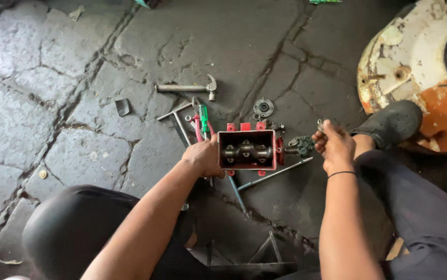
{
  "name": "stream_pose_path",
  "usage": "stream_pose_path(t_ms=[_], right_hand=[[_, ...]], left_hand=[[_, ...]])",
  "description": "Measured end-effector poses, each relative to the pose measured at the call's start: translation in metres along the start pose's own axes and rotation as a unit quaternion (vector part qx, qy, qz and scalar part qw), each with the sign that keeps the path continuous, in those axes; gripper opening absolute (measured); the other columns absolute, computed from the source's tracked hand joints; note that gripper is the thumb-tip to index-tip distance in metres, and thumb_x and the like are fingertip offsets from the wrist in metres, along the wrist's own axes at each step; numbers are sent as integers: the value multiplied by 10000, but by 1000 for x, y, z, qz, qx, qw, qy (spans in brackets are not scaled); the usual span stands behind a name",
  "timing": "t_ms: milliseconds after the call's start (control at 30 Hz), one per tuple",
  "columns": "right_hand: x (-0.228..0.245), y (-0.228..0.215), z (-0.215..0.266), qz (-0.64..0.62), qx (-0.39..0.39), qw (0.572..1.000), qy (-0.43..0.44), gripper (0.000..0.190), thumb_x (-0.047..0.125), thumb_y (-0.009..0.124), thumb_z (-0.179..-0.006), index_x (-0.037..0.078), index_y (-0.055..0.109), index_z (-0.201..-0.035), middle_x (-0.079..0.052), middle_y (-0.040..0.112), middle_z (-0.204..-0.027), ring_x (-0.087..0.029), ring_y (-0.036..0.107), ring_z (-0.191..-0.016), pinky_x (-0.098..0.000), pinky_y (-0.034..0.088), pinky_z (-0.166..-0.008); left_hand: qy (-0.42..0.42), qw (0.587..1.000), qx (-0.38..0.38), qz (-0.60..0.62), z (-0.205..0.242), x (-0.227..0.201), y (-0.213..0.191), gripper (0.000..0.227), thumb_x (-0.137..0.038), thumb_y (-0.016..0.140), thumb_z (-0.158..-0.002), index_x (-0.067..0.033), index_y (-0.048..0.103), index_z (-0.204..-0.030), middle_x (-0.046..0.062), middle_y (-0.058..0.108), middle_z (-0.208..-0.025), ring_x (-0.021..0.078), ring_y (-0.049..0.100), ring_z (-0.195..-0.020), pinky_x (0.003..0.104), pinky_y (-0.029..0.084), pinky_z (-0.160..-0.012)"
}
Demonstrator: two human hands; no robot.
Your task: The person sits on the floor and uses a T-handle wrench and a screwdriver to adjust and tighten components inside a red engine casing. They manipulate internal parts by hand and use tools to secure a circular metal piece.
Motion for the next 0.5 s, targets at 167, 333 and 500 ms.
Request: stream_pose_path(t_ms=[167,333,500], right_hand=[[-46,-9,-37,-3,30,999,-24,165,165,787,-919,76,670,-996,-33,693,-808,-117,674,-666,-253,517,-523],[-110,-24,-55,-11,34,999,37,183,57,745,-883,60,702,-1061,-78,699,-788,-133,575,-566,-252,425,-470],[-171,-28,-47,-48,-6,992,120,270,1,688,-856,98,658,-1106,-34,738,-826,-131,659,-606,-254,467,-488]], left_hand=[[5,1000,-8,2,-1,-7,-6,1127,-421,899,-556,-65,321,-1456,193,718,-1119,380,709,-1043,464,584,-874],[-19,1000,4,13,5,-13,-8,1043,-453,892,-568,-109,384,-1411,192,716,-1155,393,687,-1099,482,562,-920],[-2,1000,-17,15,4,-17,-10,1054,-498,912,-557,-101,397,-1386,193,678,-1229,393,659,-1153,477,542,-956]])
Point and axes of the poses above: each hand's wrist, its own z-axis away from the middle knuckle, its own y-axis out of the palm, x = y × z, the point moved 10 cm from there along -z, towards the middle knuckle
